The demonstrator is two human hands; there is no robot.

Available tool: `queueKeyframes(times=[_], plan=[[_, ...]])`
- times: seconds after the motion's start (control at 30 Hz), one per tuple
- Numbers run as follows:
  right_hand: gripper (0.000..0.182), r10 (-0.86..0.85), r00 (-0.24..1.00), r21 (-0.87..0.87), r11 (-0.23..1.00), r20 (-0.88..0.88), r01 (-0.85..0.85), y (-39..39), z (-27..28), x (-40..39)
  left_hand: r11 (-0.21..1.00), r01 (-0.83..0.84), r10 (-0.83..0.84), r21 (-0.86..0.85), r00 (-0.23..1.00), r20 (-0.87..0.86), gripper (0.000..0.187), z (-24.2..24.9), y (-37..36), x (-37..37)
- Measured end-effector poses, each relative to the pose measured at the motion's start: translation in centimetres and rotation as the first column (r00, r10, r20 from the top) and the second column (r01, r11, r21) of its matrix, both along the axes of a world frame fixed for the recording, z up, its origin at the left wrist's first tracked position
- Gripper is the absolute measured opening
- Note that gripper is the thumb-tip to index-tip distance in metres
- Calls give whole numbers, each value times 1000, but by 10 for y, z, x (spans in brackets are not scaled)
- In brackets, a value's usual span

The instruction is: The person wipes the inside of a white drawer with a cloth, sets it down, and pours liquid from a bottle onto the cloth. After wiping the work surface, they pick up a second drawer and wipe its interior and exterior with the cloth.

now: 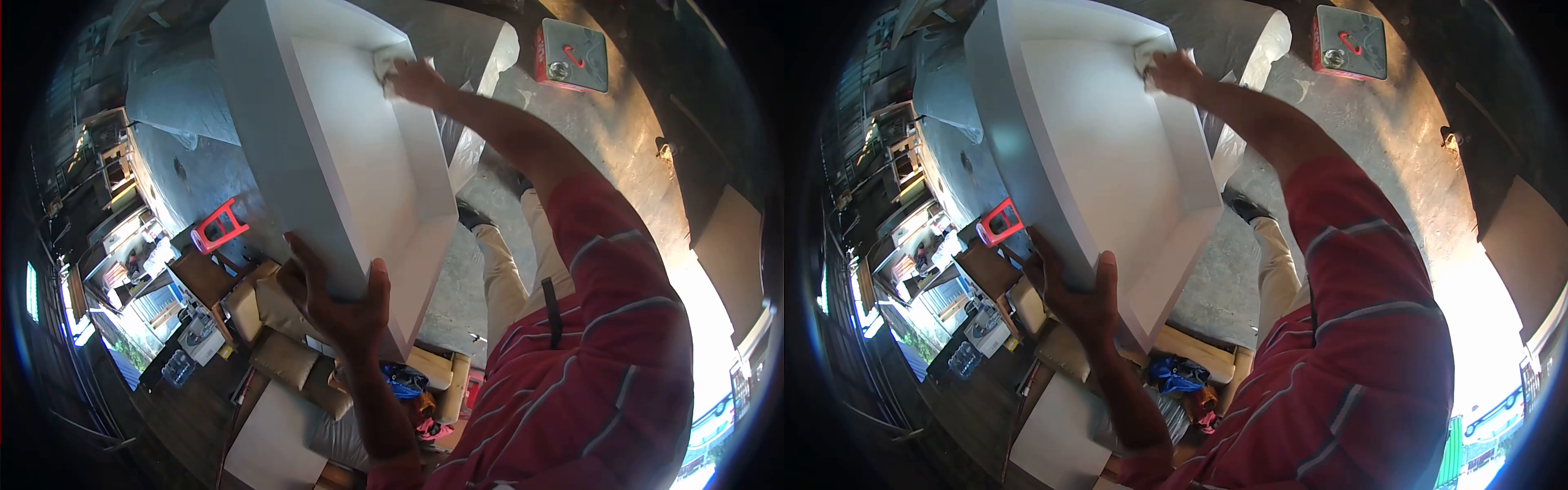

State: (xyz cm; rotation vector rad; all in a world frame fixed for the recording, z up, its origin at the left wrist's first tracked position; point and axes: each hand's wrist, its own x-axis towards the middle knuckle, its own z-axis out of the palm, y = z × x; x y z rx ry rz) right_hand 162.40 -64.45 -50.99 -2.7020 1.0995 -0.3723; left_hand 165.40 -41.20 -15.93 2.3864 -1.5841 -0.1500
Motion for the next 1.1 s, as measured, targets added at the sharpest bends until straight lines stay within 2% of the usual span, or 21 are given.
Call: queueKeyframes(times=[0.07,0.13,0.27,0.33,0.4,0.47,0.5,0.53,0.57,0.6,0.63,0.7,0.73,0.77,0.83,0.87,0.9,0.93,1.0,1.07,1.1], plan=[[22,-36,998,22,999,-55,37,-32,-3,16,1000,-11,11,18,1000,-5,91,3,-4,-3],[19,69,959,166,986,-274,-24,-48,13,23,999,-22,22,33,1000,-14,91,3,-6,-6],[15,100,975,144,987,-199,-72,-45,11,9,998,-56,56,36,998,11,91,3,-5,-8],[14,-73,997,197,978,9,70,-45,-15,-11,999,-39,38,36,998,40,91,3,-5,-6],[17,-146,988,301,941,-43,152,-53,-35,-50,998,-50,49,45,999,24,92,2,-8,-7],[25,-332,943,353,885,23,303,-58,-62,-104,997,-65,66,34,998,-3,92,3,-9,-9],[25,-337,941,337,889,27,309,-62,-47,-115,995,-82,83,48,996,-28,92,3,-9,-9],[28,-536,820,557,751,202,354,-57,-21,-128,997,-71,72,30,997,-29,92,2,-8,-7],[31,-722,620,755,581,306,305,-51,-1,-138,997,-69,70,24,997,-38,91,1,-4,-5],[34,-759,448,852,524,473,-11,-41,3,-133,997,-67,68,26,997,-45,91,0,0,-3],[33,-861,379,940,311,340,-136,-32,39,-121,998,-52,53,25,998,-43,91,0,3,-2],[24,-578,766,739,640,282,211,-24,34,-80,999,-39,40,16,999,-34,91,-1,4,1],[21,-506,828,738,650,242,182,-18,64,-62,1000,-23,23,10,999,-26,91,-1,4,3],[20,-394,879,597,784,268,169,-15,36,-24,1000,-24,24,15,999,-31,91,-1,5,4],[19,-645,505,710,699,574,86,-10,-7,53,1000,-15,16,18,999,-33,91,0,4,4],[23,-868,385,949,304,313,-87,-7,66,40,1000,2,-2,17,999,-46,91,0,4,4],[26,-554,775,793,597,302,117,-17,71,53,1000,20,-19,17,998,-57,91,0,4,5],[29,-249,961,424,889,123,176,-26,74,67,999,29,-28,20,998,-52,91,0,3,6],[28,-347,915,416,877,204,240,-27,112,75,999,23,-21,26,998,-64,92,0,4,8],[30,-218,945,316,939,244,135,-19,145,77,1000,18,-16,23,997,-79,92,-2,7,12],[29,-413,773,429,880,482,204,-9,167,80,1000,10,-9,15,996,-92,93,-3,9,14]])
